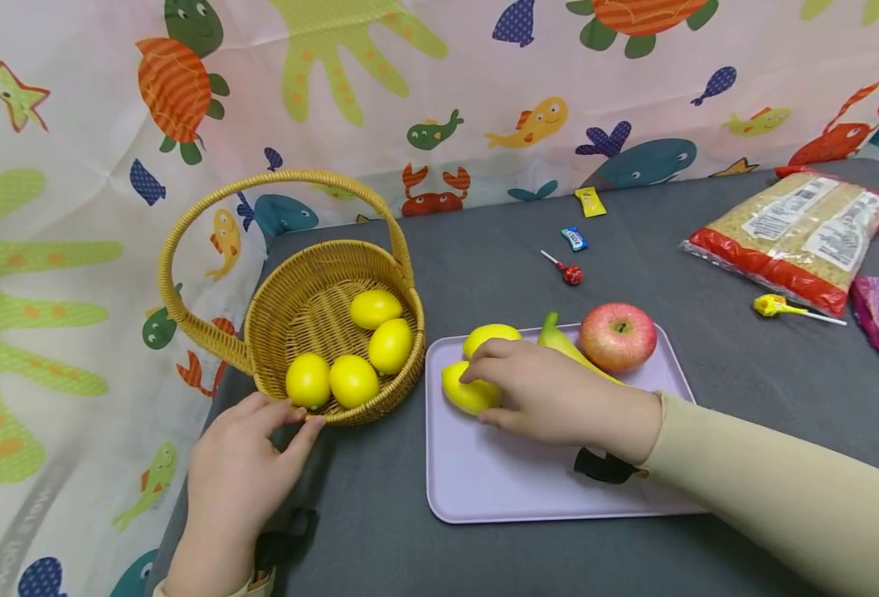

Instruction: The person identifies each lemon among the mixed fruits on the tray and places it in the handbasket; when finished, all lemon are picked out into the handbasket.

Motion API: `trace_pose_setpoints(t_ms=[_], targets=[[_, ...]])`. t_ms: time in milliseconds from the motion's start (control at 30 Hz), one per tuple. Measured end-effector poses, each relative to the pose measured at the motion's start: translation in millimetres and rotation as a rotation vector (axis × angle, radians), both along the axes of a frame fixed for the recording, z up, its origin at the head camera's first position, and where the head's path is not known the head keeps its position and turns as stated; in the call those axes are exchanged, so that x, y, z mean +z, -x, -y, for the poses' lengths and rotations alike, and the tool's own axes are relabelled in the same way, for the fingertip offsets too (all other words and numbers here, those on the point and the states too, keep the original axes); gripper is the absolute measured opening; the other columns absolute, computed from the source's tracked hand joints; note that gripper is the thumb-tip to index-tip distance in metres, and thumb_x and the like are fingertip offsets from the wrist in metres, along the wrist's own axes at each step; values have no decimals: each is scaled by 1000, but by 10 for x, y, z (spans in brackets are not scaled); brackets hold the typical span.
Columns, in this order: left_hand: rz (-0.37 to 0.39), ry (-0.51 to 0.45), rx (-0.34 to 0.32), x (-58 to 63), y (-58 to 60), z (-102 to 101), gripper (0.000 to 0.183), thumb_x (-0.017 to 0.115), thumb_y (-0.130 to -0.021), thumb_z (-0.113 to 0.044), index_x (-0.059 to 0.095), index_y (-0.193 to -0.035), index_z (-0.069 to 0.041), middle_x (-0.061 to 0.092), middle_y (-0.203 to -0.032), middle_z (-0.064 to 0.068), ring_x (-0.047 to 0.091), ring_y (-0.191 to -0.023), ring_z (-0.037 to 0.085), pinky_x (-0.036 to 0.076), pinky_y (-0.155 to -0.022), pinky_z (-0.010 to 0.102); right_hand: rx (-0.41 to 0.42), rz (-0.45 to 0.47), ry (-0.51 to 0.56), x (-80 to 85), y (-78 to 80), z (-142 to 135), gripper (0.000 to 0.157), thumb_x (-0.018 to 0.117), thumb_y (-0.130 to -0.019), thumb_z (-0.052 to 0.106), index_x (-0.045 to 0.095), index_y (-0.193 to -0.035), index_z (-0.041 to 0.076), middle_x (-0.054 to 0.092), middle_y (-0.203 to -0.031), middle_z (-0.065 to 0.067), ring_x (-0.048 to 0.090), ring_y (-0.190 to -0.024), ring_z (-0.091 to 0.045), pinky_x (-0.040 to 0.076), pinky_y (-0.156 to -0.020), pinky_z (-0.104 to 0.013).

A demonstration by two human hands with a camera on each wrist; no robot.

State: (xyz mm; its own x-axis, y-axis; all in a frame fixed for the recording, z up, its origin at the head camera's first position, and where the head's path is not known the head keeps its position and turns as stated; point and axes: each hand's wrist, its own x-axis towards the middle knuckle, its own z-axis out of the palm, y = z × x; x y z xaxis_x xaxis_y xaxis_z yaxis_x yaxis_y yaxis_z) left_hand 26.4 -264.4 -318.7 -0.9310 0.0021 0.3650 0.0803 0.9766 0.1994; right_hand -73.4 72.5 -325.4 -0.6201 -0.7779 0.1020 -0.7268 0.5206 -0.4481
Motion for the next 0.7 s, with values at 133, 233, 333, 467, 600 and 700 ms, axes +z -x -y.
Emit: trace_pose_setpoints(t_ms=[133,233,333,467,600,700], targets=[[-10,8,-2,-24,0,11,22,88,-77,-38,78,-85,-20,66,-85,-6,58,-69,16,44,-55,35,16,-22,-33,-22,-36,115,45,84,-83,30,69,-122,14,61,-124,-1,58,-115,-21,48,-102,-40],[-17,14,-6,-32,5,24,24,87,-76,-39,78,-84,-19,66,-84,-6,58,-69,16,44,-56,36,2,-35,-51,-42,-46,182,43,85,-83,31,67,-120,19,58,-119,2,56,-108,-20,49,-95,-39],[-23,14,-9,-33,7,30,24,87,-76,-39,78,-84,-18,66,-84,-6,58,-68,16,45,-56,36,-12,-35,-65,-68,-65,239,43,85,-81,32,63,-117,23,54,-114,5,52,-101,-18,48,-88,-35],[-26,11,-13,-32,4,31,23,87,-76,-38,78,-84,-18,65,-84,-6,58,-68,15,45,-57,36,-3,-18,-57,-112,-85,288,45,86,-80,27,59,-116,23,50,-108,7,50,-96,-15,47,-85,-32],[-20,4,-10,-25,-2,23,21,88,-77,-36,78,-85,-19,67,-85,-5,58,-69,16,45,-57,37,-8,6,-36,-118,-73,304,42,83,-81,23,58,-115,23,49,-105,8,50,-94,-12,47,-84,-30],[-18,4,-9,-19,-4,14,21,88,-77,-35,79,-85,-19,67,-86,-5,58,-70,16,45,-57,37,-22,-13,28,-68,-46,297,40,79,-81,24,58,-114,21,51,-107,8,50,-94,-12,46,-84,-30]])
